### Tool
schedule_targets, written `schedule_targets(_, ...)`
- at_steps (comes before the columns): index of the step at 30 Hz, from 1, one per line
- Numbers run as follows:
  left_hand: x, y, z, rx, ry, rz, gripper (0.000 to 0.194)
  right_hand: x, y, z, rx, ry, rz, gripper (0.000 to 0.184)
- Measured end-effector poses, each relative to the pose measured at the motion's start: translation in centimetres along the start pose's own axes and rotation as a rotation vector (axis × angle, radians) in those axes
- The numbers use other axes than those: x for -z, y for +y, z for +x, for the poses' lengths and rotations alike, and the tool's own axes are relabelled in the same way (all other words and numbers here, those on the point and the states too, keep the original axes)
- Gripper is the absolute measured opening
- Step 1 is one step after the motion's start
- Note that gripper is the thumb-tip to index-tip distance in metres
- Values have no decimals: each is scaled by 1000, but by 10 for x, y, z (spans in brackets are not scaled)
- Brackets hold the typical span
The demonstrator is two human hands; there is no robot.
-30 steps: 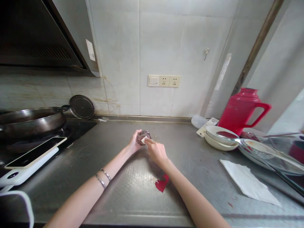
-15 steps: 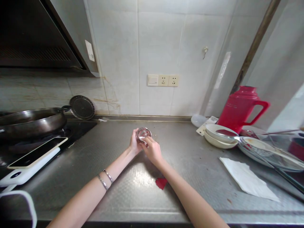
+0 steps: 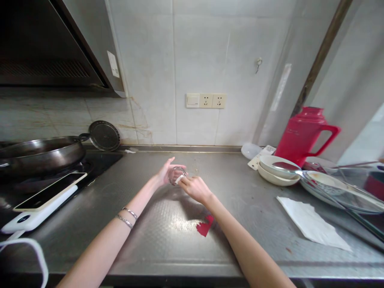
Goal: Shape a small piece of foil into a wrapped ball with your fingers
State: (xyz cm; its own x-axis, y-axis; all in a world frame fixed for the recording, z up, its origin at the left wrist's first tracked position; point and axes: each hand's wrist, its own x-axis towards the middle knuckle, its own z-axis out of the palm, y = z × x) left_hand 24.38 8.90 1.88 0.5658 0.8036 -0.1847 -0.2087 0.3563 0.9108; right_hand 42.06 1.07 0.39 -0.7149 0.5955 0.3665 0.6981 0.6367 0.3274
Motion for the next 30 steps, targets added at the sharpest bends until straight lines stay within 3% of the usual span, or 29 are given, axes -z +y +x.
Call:
schedule_targets(7,-8,-2,-7,108,64,80,41,-1,-4,1,10,-18,-7,23)
schedule_targets(15,-13,-8,1,-162,158,-113,26,9,-14,11,-287,-49,22,33)
schedule_targets(21,-23,-19,8,-278,191,-294,27,0,-23,15,-463,21,332,40)
schedule_targets(26,-29,-25,8,-345,181,-389,30,-11,-29,17,-486,189,573,41)
schedule_targets(30,-25,-26,9,-321,160,-340,30,-8,-26,14,-425,142,546,46)
